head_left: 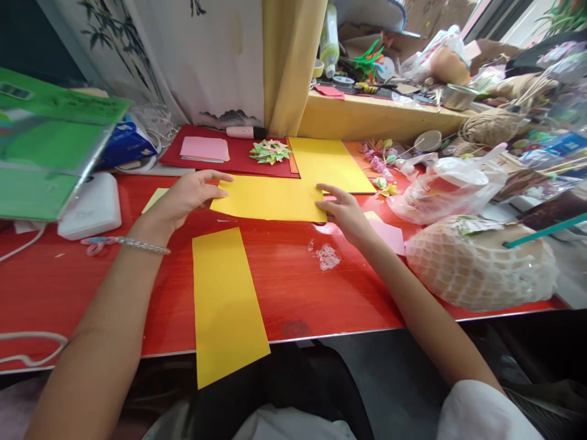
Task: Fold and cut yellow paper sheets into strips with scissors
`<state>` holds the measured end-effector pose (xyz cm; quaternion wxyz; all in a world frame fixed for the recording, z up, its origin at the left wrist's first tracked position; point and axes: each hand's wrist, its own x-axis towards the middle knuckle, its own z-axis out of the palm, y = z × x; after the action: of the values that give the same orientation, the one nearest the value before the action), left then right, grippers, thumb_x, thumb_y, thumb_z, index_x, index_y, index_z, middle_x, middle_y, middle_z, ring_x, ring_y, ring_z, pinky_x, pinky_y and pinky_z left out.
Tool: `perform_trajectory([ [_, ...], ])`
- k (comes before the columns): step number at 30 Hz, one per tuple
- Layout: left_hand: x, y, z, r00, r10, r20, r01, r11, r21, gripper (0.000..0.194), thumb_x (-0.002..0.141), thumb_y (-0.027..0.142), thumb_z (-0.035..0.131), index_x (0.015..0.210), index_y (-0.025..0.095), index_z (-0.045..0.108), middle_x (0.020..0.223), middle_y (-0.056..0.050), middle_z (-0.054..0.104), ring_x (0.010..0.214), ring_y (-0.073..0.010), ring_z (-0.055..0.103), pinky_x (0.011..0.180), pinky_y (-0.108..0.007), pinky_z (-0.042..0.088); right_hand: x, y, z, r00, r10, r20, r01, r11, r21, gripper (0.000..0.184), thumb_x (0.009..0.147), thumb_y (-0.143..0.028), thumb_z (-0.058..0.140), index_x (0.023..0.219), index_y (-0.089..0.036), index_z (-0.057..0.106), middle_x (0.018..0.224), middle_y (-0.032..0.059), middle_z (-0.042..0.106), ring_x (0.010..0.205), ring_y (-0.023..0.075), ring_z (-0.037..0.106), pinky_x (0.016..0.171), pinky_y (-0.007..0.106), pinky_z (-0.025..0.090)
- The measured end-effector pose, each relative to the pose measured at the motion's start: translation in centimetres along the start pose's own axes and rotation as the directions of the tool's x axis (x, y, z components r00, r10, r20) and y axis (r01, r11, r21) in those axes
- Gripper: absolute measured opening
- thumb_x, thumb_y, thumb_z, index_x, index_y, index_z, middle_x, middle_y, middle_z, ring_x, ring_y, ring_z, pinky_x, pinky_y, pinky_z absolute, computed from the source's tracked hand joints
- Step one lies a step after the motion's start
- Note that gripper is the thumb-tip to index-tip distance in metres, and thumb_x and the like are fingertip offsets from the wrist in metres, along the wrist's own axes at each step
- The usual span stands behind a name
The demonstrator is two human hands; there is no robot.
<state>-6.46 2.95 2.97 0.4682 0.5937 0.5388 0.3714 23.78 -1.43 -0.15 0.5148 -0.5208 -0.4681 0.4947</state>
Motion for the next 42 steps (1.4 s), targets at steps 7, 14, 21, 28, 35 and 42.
perform_trajectory([
  [7,0.0,-0.4,-0.8,1.000,-0.007,0.010,0.004,0.961,0.276,0.056,0.066,0.037,0.071,0.117,0.021,0.055,0.061,0.002,0.055,0.049,-0.0108,0.041,0.045,-0.022,0.027,1.0,1.5,-0.4,0.998,0.010,0.060,-0.007,0.999,-0.051,0.020,0.072,-0.018,0.064,0.091,-0.014,0.068,0.075,0.0047,0.068,0.061,0.0140,0.061,0.059,0.028,0.055],
  [14,-3.6,-0.9,-1.9,0.980,-0.096,0.177,-0.062,0.692,0.719,0.041,0.055,0.048,0.074,0.085,0.022,0.063,0.095,-0.008,0.064,0.085,-0.0256,0.058,0.062,-0.027,0.039,1.8,1.2,-1.4,0.995,0.098,-0.033,-0.091,0.980,0.179,0.009,0.067,-0.013,0.066,0.076,-0.013,0.067,0.078,0.0057,0.070,0.068,0.0151,0.067,0.065,0.026,0.058],
  [21,-5.0,-0.2,-1.4,0.893,-0.197,0.404,-0.210,0.612,0.763,0.028,0.069,0.041,0.064,0.062,0.019,0.049,0.071,-0.002,0.053,0.070,-0.0190,0.050,0.059,-0.027,0.035,1.9,1.7,-1.1,0.999,0.030,-0.045,-0.020,0.977,0.213,0.012,0.068,-0.020,0.067,0.080,-0.017,0.068,0.082,0.0040,0.072,0.075,0.0170,0.068,0.069,0.027,0.058],
  [28,-3.5,3.8,-1.3,0.982,0.170,0.087,-0.169,0.985,-0.025,0.030,0.064,0.036,0.073,0.086,0.019,0.061,0.081,0.000,0.061,0.064,-0.0102,0.053,0.051,-0.019,0.036,1.3,1.8,-0.4,0.999,-0.054,0.003,0.053,0.988,0.142,0.012,0.067,-0.029,0.069,0.076,-0.020,0.067,0.078,0.0029,0.070,0.075,0.0196,0.067,0.064,0.030,0.054],
  [35,-0.1,1.0,2.2,0.996,-0.014,-0.091,0.005,0.995,-0.096,0.021,0.065,0.027,0.073,0.071,0.014,0.057,0.059,0.004,0.051,0.041,-0.0020,0.031,0.038,-0.017,0.019,1.3,1.6,-0.2,0.999,-0.016,0.044,0.008,0.982,0.186,0.019,0.063,-0.031,0.071,0.077,-0.018,0.066,0.083,0.0055,0.070,0.077,0.0183,0.066,0.065,0.028,0.053],
  [42,0.0,-0.8,2.1,0.994,0.056,-0.096,-0.058,0.998,-0.011,0.021,0.072,0.031,0.068,0.068,0.013,0.057,0.059,0.003,0.048,0.042,-0.0027,0.034,0.037,-0.017,0.021,1.1,1.7,0.0,0.996,-0.004,0.092,-0.013,0.982,0.190,0.023,0.061,-0.029,0.071,0.080,-0.017,0.066,0.077,0.0054,0.070,0.077,0.0190,0.067,0.063,0.028,0.052],
])
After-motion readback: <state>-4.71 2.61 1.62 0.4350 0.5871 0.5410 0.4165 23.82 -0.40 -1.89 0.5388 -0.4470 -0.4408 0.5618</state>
